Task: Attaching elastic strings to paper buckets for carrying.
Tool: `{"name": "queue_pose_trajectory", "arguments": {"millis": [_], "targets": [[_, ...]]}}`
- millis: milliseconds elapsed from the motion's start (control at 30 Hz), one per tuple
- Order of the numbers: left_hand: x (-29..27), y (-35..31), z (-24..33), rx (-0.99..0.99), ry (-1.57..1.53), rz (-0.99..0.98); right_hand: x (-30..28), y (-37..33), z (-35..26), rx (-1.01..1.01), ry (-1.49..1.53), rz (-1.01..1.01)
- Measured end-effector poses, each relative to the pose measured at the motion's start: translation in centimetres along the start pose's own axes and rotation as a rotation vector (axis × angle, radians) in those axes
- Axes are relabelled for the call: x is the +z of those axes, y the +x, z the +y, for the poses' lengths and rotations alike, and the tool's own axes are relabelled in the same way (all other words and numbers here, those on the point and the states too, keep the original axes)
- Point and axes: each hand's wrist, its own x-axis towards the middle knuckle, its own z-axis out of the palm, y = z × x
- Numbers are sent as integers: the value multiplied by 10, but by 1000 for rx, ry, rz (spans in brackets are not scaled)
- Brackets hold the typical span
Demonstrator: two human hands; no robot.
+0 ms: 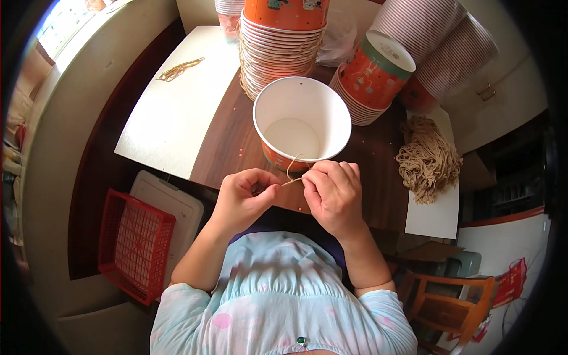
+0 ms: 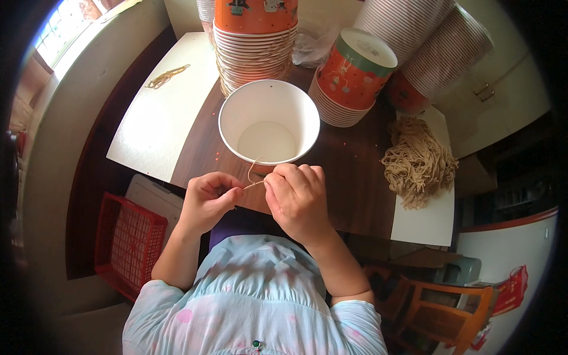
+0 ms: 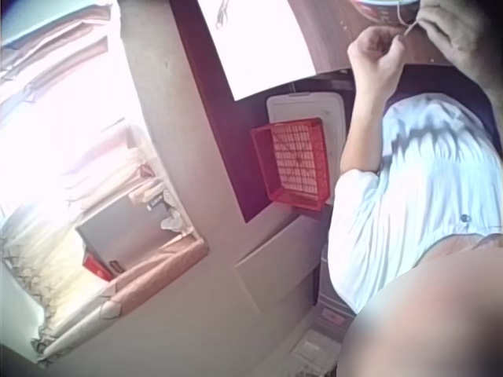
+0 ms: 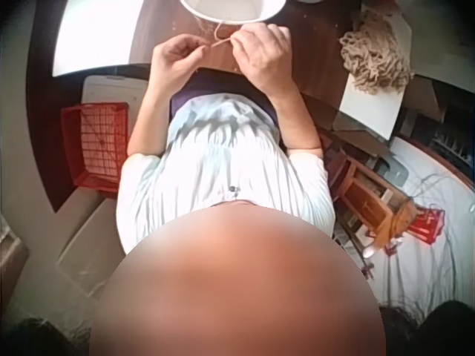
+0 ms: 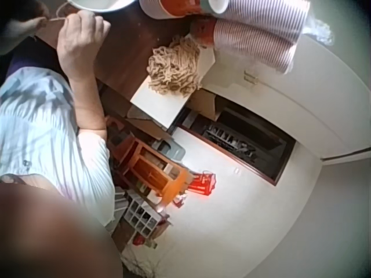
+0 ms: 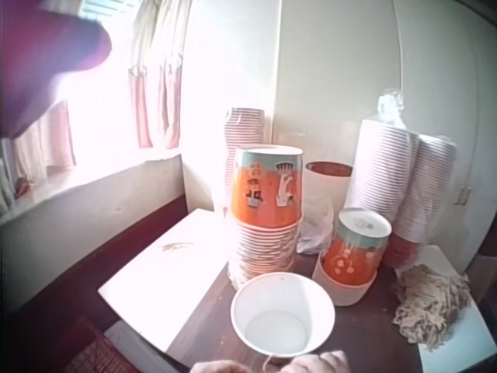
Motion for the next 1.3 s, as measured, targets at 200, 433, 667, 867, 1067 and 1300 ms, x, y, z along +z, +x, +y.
{"name": "queue_pose_trajectory", "arguments": {"millis": [200,433,667,867,1067,1300], "targets": [[6,-2,8,16,-195,-50,1,-3,-1,16,58,10],[3,-10,11,26,53,-43,-12,-3,-11,-11,65,-22],[-4,-22,38,65,171,-77,-4,2,-5,-213,82,-3],[-14,-29,59,243,200,-271,-2,10,-3,-151,108,108],[-1,-32,86,435,110,-430,8,8,12,-86,37,193],[11,-41,103,622,-75,-693,7,9,26,-81,97,227]]}}
